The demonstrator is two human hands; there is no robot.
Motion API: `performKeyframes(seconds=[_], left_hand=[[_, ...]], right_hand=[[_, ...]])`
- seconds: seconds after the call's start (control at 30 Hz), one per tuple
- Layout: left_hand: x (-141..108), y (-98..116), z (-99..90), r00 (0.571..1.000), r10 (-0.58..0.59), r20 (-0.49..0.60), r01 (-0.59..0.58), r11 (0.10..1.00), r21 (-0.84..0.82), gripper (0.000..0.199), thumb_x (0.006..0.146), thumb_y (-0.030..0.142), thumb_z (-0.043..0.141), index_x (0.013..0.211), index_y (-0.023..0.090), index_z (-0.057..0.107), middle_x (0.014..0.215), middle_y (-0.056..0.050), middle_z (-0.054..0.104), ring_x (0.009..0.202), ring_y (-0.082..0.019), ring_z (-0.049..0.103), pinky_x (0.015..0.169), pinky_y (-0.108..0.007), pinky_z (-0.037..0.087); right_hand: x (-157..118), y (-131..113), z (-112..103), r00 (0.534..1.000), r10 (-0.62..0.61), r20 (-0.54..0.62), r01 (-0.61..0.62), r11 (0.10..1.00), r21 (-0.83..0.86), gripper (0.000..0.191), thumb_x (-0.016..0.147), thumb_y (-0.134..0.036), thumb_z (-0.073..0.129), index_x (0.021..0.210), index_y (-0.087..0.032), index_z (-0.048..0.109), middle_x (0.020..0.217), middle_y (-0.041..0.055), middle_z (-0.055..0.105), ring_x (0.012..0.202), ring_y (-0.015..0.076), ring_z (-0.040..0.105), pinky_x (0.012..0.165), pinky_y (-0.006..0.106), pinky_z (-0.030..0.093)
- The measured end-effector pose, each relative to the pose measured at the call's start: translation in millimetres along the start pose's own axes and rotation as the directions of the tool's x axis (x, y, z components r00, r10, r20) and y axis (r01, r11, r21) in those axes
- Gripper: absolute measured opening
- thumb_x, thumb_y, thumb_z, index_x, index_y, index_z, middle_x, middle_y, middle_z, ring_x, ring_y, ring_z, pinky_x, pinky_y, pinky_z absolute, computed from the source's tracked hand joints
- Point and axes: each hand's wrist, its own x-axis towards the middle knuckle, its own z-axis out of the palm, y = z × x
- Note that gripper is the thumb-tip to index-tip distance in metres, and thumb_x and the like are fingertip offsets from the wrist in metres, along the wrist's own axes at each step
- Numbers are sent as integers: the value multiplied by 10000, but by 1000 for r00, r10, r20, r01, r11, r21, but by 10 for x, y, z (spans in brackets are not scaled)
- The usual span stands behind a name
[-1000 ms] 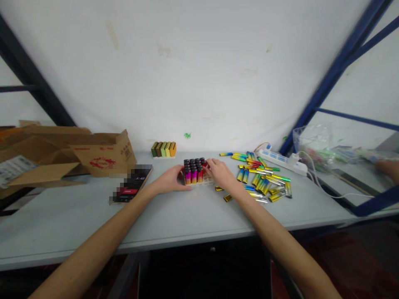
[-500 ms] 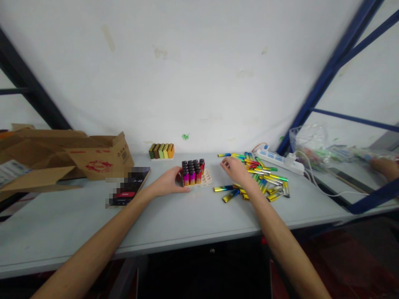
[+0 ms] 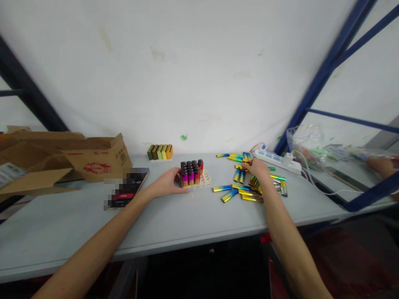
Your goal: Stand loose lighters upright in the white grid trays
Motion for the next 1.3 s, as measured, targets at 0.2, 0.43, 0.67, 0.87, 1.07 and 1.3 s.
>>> performKeyframes(seconds=[0.2, 0.43, 0.67, 0.87, 1.07, 1.3], left_hand=[[-3, 17, -12, 1000, -14, -12, 14, 1000, 5, 663, 587, 615, 854, 1020, 160, 643, 989, -86, 700, 834, -275, 656, 759, -382, 544], [-2, 34, -11, 1000, -10, -26, 9, 1000, -10, 647, 576, 606, 861, 1004, 165, 658, 975, -80, 710, 807, -262, 657, 746, -371, 551], [-3, 24, -8, 999, 8, -33, -8, 1000, -6, 663, 580, 613, 865, 1034, 175, 661, 998, -85, 718, 832, -270, 664, 771, -381, 566], [3, 19, 0, 1000, -2, -21, 2, 999, 36, 725, 595, 658, 843, 1080, 157, 646, 1027, -106, 718, 863, -286, 663, 785, -395, 555], [4, -11, 11, 1000, -3, -1, 3, 998, 65, 759, 615, 692, 820, 1115, 154, 629, 1061, -115, 714, 902, -298, 676, 799, -387, 552], [5, -29, 11, 1000, 2, 1, -2, 999, 37, 775, 614, 674, 831, 1150, 152, 631, 1078, -110, 719, 906, -295, 686, 798, -385, 559]], right_hand=[[86, -36, 56, 977, -188, -101, 202, 967, 154, 428, 798, -436, 772, 1110, -153, 697, 1033, 138, 720, 999, 297, 670, 882, 391, 507], [-66, -371, -15, 917, -340, -208, 364, 501, 785, 730, 714, -498, 823, 1331, -200, 573, 970, 69, 747, 833, 234, 724, 792, 381, 574], [-416, -820, 60, 852, -512, -107, 270, 255, 928, 460, 782, -589, 767, 954, -168, 697, 861, 76, 756, 721, 164, 660, 701, 304, 541], [-617, -967, 169, 779, -625, 37, 153, 246, 957, 523, 864, -720, 592, 1093, -263, 484, 691, -44, 669, 410, 94, 454, 395, 212, 314], [-695, -1061, 229, 817, -574, -58, 312, 355, 881, 512, 888, -747, 525, 857, -236, 502, 563, -81, 410, 481, 104, 354, 462, 237, 279], [-698, -1043, 216, 852, -503, -143, 437, 536, 722, 612, 928, -736, 453, 595, -230, 366, 539, -46, 337, 546, 118, 341, 536, 283, 248]])
